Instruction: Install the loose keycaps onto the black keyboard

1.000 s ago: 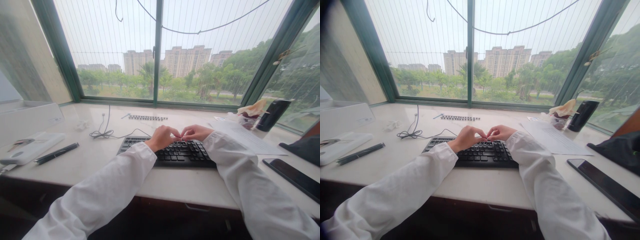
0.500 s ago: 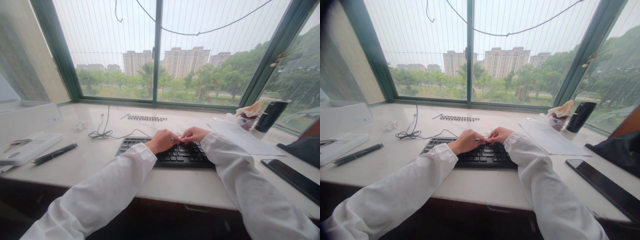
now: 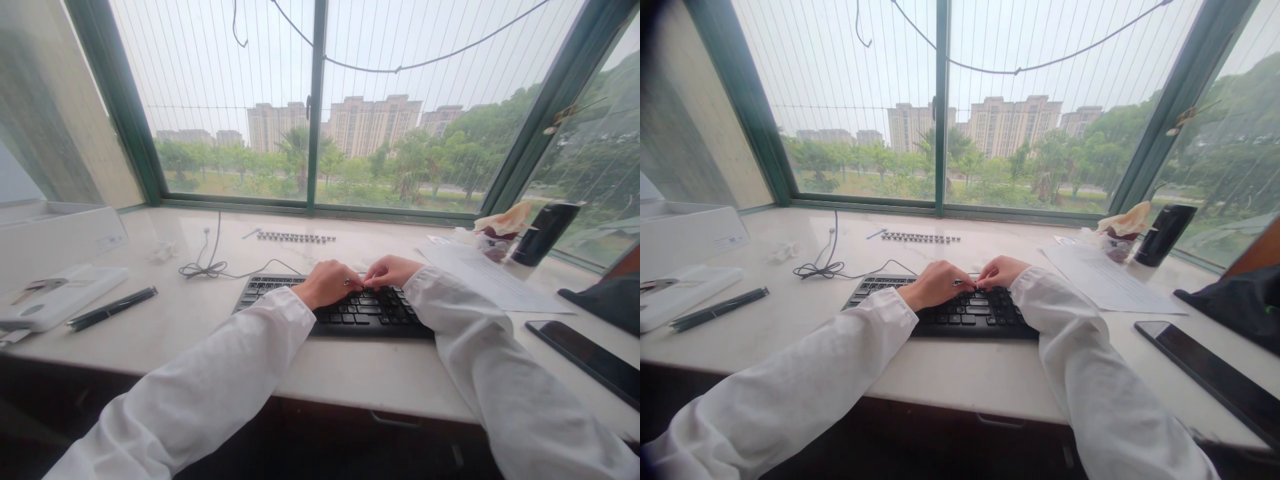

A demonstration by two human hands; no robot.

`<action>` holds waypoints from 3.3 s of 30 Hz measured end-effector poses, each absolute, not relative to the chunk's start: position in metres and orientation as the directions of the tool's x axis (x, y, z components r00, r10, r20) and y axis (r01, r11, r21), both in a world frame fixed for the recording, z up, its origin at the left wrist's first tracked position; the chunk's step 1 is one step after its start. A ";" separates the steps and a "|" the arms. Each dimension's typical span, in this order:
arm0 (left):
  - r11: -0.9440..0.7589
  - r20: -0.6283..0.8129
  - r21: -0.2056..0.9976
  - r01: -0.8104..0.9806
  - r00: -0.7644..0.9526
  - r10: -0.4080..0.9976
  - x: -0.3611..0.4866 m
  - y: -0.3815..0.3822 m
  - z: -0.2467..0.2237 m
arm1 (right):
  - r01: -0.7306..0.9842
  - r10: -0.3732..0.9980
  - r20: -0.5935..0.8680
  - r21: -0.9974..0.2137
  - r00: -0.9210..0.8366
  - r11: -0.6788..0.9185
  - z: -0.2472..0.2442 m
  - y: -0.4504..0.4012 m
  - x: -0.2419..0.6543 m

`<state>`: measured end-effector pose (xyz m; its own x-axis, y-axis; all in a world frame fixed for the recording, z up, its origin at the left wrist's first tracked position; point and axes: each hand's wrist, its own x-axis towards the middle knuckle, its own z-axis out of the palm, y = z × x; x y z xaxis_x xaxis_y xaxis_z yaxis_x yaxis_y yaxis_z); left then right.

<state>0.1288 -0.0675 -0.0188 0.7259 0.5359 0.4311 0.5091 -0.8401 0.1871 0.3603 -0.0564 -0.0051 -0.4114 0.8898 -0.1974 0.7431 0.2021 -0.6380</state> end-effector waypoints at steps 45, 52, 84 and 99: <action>-0.831 0.406 0.165 0.531 0.731 0.548 0.128 -0.069 -0.015 | 0.811 0.892 -0.061 -0.449 -0.448 0.376 0.004 -0.061 0.356; -0.841 0.421 0.161 0.517 0.734 0.532 0.127 -0.067 -0.018 | 0.810 0.890 -0.098 -0.466 -0.446 0.355 0.003 -0.061 0.356; -0.824 0.384 0.157 0.545 0.735 0.559 0.128 -0.067 -0.018 | 0.811 0.889 -0.075 -0.449 -0.452 0.375 0.002 -0.061 0.356; -0.838 0.289 0.015 0.545 0.800 0.526 0.131 -0.081 -0.006 | 0.835 0.937 -0.170 -0.521 -0.305 0.177 -0.006 -0.054 0.360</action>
<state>0.1307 -0.0805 -0.0064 0.8001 0.5259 0.2887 0.5453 -0.8381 0.0153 0.3604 -0.0540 -0.0057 -0.3048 0.9371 -0.1699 0.8347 0.1770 -0.5214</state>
